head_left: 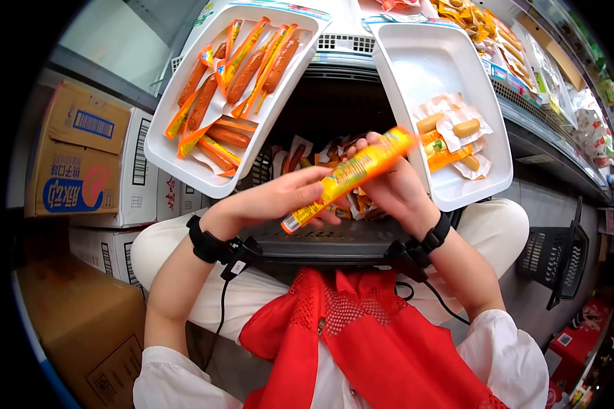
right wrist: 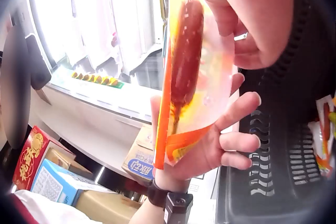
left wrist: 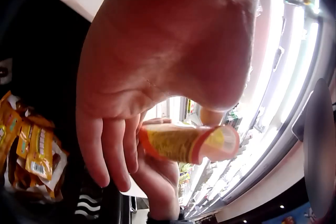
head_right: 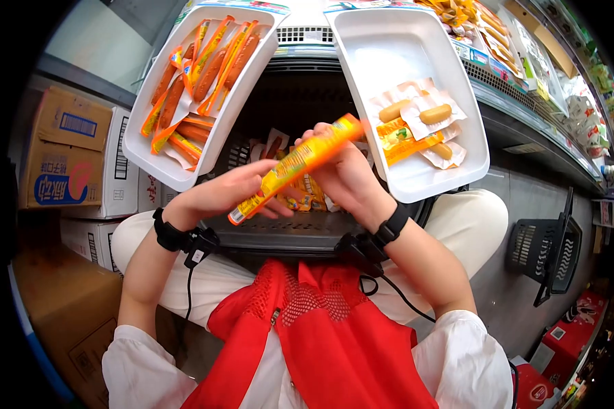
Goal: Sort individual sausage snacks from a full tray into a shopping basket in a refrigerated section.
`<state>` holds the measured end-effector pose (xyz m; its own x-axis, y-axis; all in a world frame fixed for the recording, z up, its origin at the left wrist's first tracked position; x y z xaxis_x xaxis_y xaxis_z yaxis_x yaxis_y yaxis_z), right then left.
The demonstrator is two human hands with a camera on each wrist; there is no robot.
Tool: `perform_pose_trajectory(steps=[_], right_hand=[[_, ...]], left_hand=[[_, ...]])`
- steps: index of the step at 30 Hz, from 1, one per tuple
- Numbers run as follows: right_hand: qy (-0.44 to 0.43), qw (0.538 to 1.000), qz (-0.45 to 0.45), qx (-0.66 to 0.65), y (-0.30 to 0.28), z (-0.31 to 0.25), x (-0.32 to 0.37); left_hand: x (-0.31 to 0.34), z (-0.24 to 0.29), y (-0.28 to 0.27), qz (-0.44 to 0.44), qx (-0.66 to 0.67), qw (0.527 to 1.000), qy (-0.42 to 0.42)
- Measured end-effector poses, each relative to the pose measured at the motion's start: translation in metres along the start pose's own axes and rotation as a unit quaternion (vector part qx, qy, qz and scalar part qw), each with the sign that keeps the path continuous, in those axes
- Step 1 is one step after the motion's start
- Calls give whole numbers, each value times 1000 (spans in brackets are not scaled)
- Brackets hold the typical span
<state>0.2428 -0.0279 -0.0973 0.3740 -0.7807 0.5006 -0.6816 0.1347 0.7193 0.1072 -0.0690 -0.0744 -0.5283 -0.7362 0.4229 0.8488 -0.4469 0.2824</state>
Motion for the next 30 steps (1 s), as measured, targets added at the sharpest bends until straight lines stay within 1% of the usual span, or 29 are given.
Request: perform_pose_trajectory(steps=[1,2,3,4,6,7,9,10,12,13,14,16,17,18,19,20,21,22,24,25,26,28,30], right_hand=[[-11,997,-52,-64,-3,1,-8],[-5,979,-155,-135,5,-2,-5],[-5,968,-209,-141,8,-3,-5],[-4,954,-263,-146,12,-2,-4],[26,979,-141,-145,11,3,-3],[4,997,-24,-68,7,0,2],[22,999,-17,-45,0,5,-4],[25,999,-8,-32,-3,6,-5],[3,998,53,21,-2,5,0],[32,996,80,-28,-5,8,-2],[33,996,82,-31,-6,8,-4],[42,998,22,-38,-1,8,-6],[31,999,4,-28,3,6,-3],[34,999,6,-29,1,8,-3],[1,997,21,70,-2,7,-4],[-33,984,34,170,-4,5,-6],[0,984,59,170,-12,8,-13],[3,983,56,175,-15,10,-13],[86,953,131,258,-29,24,-12],[102,936,157,297,-34,30,-12],[118,937,178,276,-43,39,-17],[166,919,217,283,-59,55,-34],[139,908,251,304,-45,63,-41]], left_hand=[[0,-3,6,-22,18,999,-18],[0,-8,13,-45,36,998,-37],[-4,-8,22,-60,40,997,-11],[-6,-12,26,-39,27,998,-31],[-11,-18,24,40,23,999,-17],[-11,-20,27,35,21,999,-20],[-13,-14,14,159,15,986,42],[-14,-15,13,155,11,987,40],[-13,-14,-2,255,-47,963,71],[-16,-17,-10,279,-48,955,86],[-18,-20,-16,287,-65,952,87],[-20,-23,-26,298,-150,938,97],[-17,-16,-23,301,-188,930,101],[-16,-13,-23,302,-187,930,98],[-16,-9,-22,298,-190,929,107],[-14,-3,-22,296,-193,928,119],[-9,11,-22,296,-229,914,156],[-6,18,-27,305,-211,910,187],[6,41,-32,315,-180,906,220],[13,54,-36,327,-185,897,235],[19,64,-41,339,-190,887,249],[31,82,-51,370,-155,867,297],[42,97,-60,396,-151,842,333]])
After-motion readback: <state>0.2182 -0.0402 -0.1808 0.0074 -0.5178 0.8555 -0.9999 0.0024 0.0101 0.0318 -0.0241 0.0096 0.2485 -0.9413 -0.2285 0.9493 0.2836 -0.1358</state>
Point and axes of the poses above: each hand's wrist, its own x-axis away from the middle knuckle, its own y-axis out of the palm, z = x × y, the point moved 6 cm from there along -x, towards the middle knuckle, and after that the axes turned 15 degrees about z, right-handed, at the moved point
